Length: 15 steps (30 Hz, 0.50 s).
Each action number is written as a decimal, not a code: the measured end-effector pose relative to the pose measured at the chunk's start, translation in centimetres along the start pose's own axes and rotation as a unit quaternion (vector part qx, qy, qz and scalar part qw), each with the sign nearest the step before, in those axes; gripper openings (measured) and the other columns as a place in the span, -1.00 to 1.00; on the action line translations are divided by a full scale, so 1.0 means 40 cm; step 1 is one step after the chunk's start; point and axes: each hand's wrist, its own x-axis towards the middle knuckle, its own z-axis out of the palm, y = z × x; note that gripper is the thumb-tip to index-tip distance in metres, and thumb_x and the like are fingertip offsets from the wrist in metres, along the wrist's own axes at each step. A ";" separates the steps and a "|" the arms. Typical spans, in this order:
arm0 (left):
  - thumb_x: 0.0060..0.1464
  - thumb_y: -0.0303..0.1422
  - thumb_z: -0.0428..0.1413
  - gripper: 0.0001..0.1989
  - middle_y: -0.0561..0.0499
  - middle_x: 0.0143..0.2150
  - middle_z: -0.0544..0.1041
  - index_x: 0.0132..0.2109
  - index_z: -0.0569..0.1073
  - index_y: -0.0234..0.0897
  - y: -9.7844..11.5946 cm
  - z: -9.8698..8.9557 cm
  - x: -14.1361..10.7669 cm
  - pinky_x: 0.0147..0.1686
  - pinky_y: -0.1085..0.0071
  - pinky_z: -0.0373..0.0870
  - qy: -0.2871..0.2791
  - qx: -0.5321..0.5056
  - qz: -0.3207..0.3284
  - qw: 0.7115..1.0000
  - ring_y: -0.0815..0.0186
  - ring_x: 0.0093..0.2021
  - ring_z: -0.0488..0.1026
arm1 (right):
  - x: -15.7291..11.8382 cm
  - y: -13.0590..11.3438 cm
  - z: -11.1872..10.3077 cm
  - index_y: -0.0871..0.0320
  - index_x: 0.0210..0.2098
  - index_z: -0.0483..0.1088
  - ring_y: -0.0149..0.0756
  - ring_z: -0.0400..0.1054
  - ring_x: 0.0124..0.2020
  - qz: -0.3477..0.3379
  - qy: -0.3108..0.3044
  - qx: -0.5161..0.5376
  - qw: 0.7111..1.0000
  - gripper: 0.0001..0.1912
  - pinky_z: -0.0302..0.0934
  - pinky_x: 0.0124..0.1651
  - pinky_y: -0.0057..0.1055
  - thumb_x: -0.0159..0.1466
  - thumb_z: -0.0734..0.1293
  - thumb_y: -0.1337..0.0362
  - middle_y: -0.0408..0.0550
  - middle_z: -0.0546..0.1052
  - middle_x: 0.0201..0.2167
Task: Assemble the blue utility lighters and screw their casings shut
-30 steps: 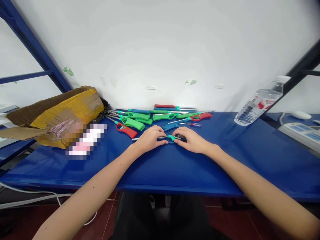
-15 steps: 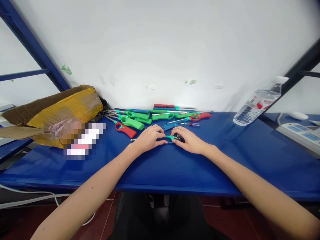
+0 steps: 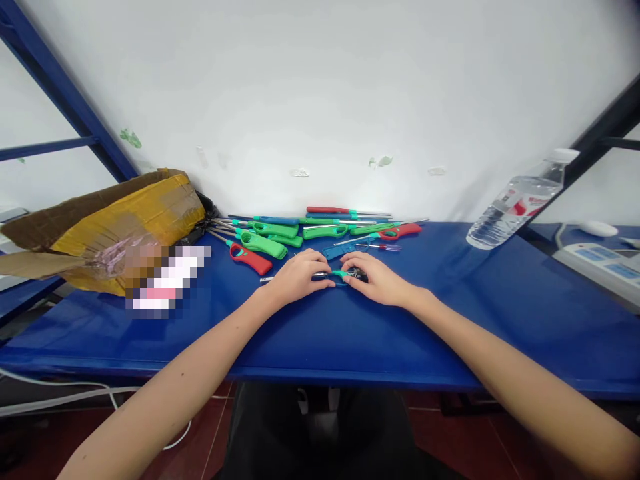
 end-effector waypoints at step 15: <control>0.14 -0.22 0.23 -0.79 -0.09 -0.12 0.55 -0.17 0.59 -0.26 -0.001 0.000 0.000 -0.05 0.29 0.41 -0.001 -0.009 -0.009 1.000 0.20 -0.10 0.46 | -0.006 0.033 -0.107 0.10 -0.27 0.55 -0.14 0.44 -0.16 -0.040 -0.003 -0.055 0.998 -0.85 0.31 -0.02 -0.15 0.29 0.32 0.26 0.01 0.59 -0.23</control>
